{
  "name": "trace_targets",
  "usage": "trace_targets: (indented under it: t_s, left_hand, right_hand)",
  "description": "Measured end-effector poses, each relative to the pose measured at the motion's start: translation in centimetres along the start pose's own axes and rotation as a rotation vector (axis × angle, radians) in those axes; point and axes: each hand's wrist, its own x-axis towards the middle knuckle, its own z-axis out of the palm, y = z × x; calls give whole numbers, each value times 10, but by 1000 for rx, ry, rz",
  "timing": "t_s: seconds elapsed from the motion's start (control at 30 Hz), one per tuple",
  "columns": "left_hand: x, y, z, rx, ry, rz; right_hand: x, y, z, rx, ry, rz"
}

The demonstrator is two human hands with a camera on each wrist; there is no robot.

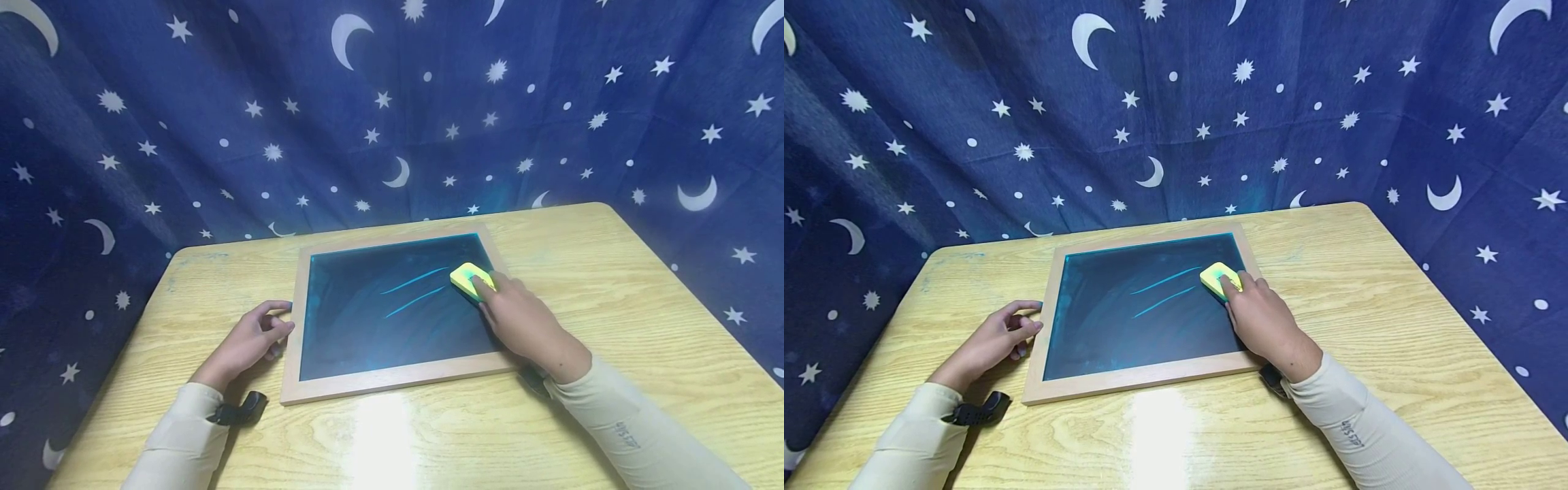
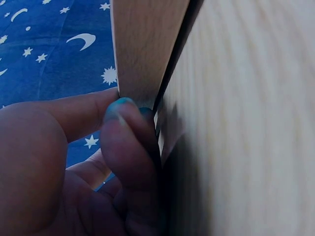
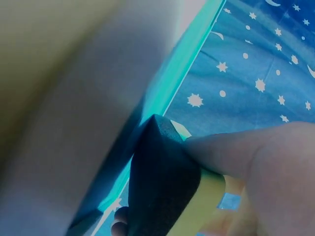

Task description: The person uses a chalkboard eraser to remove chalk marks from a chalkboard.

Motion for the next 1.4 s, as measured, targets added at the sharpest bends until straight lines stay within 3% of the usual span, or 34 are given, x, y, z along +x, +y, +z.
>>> trace_targets:
  t_s: [1.0,1.4]
  left_hand:
    - [0,1,0,12,7,-15]
    - [1,-1,0,12,6,-4]
  right_hand:
    - [-1,-29,17,11,34,-182]
    - [-14,-57,17,6,-25,-270]
